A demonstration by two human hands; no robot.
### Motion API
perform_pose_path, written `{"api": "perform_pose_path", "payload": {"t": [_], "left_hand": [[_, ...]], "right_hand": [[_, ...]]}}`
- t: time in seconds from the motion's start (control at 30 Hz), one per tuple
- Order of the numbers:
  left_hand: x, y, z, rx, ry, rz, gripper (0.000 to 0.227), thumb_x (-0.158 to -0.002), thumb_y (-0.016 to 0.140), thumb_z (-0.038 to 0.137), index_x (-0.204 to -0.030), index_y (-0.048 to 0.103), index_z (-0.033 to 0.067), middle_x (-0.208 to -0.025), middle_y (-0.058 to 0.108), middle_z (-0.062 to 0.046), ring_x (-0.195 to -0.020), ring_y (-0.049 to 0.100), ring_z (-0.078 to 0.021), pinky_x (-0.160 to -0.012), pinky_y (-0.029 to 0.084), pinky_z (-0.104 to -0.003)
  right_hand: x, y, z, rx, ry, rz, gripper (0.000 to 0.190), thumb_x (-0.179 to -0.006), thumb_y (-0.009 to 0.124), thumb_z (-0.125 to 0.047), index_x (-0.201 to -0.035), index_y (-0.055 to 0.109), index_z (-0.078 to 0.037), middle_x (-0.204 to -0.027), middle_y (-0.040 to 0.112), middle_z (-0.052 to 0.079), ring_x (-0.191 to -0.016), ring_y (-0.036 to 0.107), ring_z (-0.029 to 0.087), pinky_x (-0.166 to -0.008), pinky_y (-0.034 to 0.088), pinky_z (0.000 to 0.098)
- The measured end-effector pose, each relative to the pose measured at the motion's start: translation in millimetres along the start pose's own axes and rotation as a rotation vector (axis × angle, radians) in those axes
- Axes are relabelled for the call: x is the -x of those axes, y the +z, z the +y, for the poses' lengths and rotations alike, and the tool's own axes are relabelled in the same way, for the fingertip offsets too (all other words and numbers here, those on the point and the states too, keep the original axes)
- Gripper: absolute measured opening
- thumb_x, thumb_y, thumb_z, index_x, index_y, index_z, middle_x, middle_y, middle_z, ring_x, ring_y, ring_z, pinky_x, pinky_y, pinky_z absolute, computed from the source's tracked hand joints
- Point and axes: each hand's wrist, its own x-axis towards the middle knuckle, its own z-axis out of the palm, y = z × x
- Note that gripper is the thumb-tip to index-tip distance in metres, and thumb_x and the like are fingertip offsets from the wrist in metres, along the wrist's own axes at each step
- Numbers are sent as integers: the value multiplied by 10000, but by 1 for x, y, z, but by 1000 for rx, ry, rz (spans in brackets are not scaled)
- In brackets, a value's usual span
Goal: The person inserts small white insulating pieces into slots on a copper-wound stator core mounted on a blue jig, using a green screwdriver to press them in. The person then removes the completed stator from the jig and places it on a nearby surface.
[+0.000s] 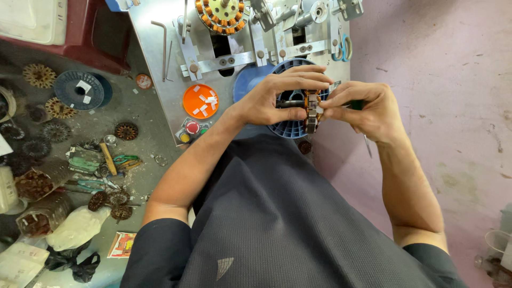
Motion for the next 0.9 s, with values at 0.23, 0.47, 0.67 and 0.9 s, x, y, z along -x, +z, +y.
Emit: {"api": "perform_pose_path", "payload": {"t": [0.23,0.47,0.67,0.9], "left_hand": [[4,-3,-12,148,-25,-23,676,-894,892,85,-1493,579,99,-1582,554,-51,-1576,330,-264,-1332,333,-442],[4,-6,-15,184,-46,-14,696,-891,898,140,-1505,572,97,-1560,553,-78,-1582,330,-250,-1350,335,-436],[5,-4,-15,204,-70,-10,690,-881,896,193,-1483,573,99,-1603,524,-122,-1594,357,-270,-1332,356,-437],[5,-3,-11,45,-35,-5,688,-954,881,253,-1528,521,137,-1589,534,-71,-1610,341,-258,-1331,319,-404]], "right_hand": [[-13,-3,6,2,105,-5,124,-791,829,48,-874,765,-19,-848,744,75,-513,520,31,-402,332,196],[-26,-4,-10,168,169,-61,133,-788,852,-4,-806,724,-35,-711,737,73,-528,641,47,-377,355,191],[-23,2,-19,228,173,-44,194,-765,867,-22,-802,676,-27,-694,714,63,-538,612,64,-438,388,189],[0,4,-9,236,56,52,391,-901,793,23,-1199,541,8,-876,689,90,-761,634,122,-640,490,244]]}}
